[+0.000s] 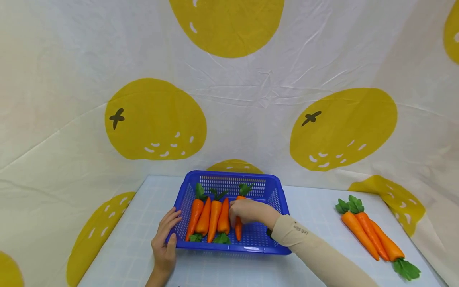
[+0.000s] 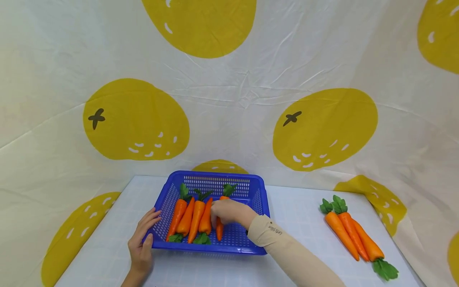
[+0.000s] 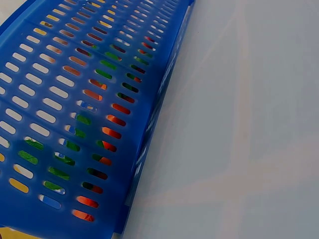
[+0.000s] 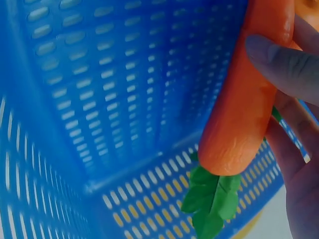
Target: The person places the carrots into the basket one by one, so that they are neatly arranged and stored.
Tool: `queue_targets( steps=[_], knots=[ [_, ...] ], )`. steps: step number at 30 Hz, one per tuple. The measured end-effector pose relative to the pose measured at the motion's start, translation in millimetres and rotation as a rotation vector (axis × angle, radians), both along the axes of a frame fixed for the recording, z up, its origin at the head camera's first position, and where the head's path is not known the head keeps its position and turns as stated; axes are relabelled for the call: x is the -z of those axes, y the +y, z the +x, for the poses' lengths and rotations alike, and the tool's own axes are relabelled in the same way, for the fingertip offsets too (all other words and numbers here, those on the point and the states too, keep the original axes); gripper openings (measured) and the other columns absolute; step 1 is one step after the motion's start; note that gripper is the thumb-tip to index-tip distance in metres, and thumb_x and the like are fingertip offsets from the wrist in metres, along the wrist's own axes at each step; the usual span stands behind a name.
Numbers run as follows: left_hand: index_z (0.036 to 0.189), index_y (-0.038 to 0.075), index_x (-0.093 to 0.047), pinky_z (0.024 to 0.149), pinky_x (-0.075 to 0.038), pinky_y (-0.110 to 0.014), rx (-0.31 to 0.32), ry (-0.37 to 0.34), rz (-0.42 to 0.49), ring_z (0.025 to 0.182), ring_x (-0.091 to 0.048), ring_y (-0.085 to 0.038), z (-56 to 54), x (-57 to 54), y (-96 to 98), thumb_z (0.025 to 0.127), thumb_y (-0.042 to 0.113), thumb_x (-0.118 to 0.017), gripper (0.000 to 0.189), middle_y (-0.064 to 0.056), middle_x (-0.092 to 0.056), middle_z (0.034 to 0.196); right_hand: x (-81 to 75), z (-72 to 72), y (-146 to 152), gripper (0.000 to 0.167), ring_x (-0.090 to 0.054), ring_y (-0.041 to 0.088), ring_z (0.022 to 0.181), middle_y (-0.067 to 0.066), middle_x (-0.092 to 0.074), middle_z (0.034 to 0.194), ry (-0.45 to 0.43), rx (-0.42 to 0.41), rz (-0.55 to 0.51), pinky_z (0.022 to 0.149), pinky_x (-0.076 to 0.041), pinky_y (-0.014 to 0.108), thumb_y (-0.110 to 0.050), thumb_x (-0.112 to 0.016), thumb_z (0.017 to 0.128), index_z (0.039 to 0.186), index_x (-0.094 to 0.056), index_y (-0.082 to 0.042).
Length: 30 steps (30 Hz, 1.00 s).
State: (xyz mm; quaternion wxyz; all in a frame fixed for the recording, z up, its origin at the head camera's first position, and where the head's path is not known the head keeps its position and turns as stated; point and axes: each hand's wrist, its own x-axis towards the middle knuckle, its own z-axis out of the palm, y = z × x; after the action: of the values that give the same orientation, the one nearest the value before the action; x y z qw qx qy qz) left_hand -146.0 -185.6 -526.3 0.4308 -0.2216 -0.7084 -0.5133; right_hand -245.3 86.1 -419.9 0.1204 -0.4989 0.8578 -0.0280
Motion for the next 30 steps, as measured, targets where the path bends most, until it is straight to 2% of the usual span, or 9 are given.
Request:
queue_targets(
  steps=[8, 15, 20, 23, 30],
  knots=[
    [0.118, -0.01, -0.064, 0.116, -0.031, -0.03, -0.008, -0.002, -0.004, 0.133, -0.046, -0.038, 0.9, -2.5, 2.1, 0.085, -0.006, -0.045, 0.039, -0.028, -0.061, 0.126, 6.6, -0.2, -3.5, 0.038, -0.062, 0.005, 0.086, -0.014, -0.068, 0.089, 0.057, -0.013, 0.009, 0.08, -0.049, 0.013, 0.013, -0.072, 0.076, 0.089, -0.082, -0.021],
    [0.118, -0.009, -0.065, 0.116, -0.031, -0.03, -0.011, -0.007, -0.003, 0.133, -0.046, -0.038, 0.3, -2.4, 1.7, 0.085, -0.007, -0.044, 0.039, -0.027, -0.061, 0.126, 2.4, -2.6, -1.1, 0.036, -0.057, 0.006, 0.086, -0.013, -0.065, 0.088, 0.045, 0.003, -0.006, 0.076, -0.049, 0.013, 0.011, -0.072, 0.077, 0.086, -0.081, -0.023],
    [0.118, -0.009, -0.065, 0.115, -0.031, -0.029, -0.013, -0.015, -0.003, 0.133, -0.046, -0.037, 1.6, -1.9, 1.6, 0.085, -0.006, -0.045, 0.039, -0.027, -0.061, 0.127, -10.9, -4.1, 3.9, 0.038, -0.057, 0.006, 0.089, -0.015, -0.066, 0.094, 0.02, 0.027, -0.062, 0.078, -0.05, 0.015, 0.012, -0.071, 0.074, 0.086, -0.081, -0.023],
    [0.118, -0.01, -0.064, 0.115, -0.031, -0.029, -0.005, -0.007, -0.001, 0.133, -0.046, -0.038, 1.3, -1.6, 1.5, 0.086, -0.006, -0.044, 0.038, -0.028, -0.061, 0.127, -21.5, -4.2, 8.8, 0.037, -0.058, 0.009, 0.096, -0.01, -0.069, 0.101, 0.023, 0.017, -0.094, 0.081, -0.051, 0.019, 0.012, -0.07, 0.073, 0.087, -0.081, -0.021],
    [0.117, -0.011, -0.064, 0.116, -0.031, -0.031, 0.004, 0.021, 0.004, 0.133, -0.046, -0.039, -0.7, -0.6, 0.7, 0.086, -0.006, -0.044, 0.037, -0.029, -0.061, 0.126, -46.2, -2.7, 25.3, 0.023, -0.059, 0.014, 0.103, -0.004, -0.068, 0.104, 0.046, 0.014, -0.14, 0.087, -0.053, 0.023, 0.003, -0.075, 0.082, 0.089, -0.08, -0.018]
  ],
)
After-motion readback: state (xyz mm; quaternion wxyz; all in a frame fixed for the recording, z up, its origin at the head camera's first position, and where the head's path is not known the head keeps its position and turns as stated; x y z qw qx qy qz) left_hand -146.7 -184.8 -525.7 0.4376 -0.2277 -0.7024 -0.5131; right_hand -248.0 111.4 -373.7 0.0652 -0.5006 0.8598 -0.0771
